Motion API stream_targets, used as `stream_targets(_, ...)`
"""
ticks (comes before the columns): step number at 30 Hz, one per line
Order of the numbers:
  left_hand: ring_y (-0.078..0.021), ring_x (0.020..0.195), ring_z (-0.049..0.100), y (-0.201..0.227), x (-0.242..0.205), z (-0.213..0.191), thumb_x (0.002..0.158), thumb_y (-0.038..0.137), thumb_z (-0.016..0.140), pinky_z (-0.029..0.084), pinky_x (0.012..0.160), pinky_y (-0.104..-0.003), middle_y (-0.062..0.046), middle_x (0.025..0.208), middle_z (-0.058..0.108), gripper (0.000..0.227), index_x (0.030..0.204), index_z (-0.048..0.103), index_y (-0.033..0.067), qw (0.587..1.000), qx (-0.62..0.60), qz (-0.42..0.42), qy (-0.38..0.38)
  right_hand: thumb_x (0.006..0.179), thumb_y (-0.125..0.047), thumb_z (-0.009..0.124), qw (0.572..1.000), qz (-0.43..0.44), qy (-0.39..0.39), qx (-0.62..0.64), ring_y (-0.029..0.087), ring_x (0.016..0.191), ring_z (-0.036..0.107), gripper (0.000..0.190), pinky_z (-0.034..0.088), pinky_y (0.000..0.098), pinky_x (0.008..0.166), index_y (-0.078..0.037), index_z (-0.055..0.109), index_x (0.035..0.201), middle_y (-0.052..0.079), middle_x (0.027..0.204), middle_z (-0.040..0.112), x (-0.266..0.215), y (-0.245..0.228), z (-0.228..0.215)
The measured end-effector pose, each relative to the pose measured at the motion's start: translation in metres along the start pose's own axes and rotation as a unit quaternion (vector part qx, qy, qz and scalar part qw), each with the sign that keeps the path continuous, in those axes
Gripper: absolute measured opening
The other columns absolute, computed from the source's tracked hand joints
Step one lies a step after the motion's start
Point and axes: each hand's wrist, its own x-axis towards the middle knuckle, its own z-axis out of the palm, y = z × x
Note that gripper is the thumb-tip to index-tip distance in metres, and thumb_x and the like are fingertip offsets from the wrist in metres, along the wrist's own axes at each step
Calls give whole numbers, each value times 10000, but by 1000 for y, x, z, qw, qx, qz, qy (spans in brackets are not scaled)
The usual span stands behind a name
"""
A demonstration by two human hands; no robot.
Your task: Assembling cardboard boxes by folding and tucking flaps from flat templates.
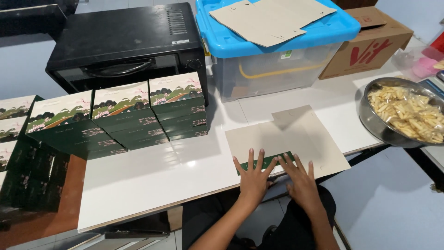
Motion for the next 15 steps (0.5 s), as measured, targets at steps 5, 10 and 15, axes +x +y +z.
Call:
stream_targets(5,-443,1558,115,-1,-1,-1,625,599,792,119,1063,-870,-114,1711,133,1136,1591,228,404,998,-54,1,-20,600,191,733,997,55,-40,20,238,1543,274,1204,154,573,1217,-365,327,1588,-38,1645,363,-1,28,-12)
stream_targets(10,-456,1541,154,-1,0,-5,668,436,824,146,1042,-873,-126,1694,175,1076,1587,268,390,997,-68,3,-22,743,48,736,993,59,19,99,231,1316,600,601,282,466,1232,-253,731,1263,-33,1335,711,1,62,-22)
stream_targets(15,-472,1551,89,-15,24,-60,820,300,716,28,1039,-886,-159,1697,169,925,1608,233,352,975,-141,5,-172,812,-91,797,972,106,210,17,270,1324,532,531,310,479,1173,-194,692,1321,26,1392,638,20,48,-17)
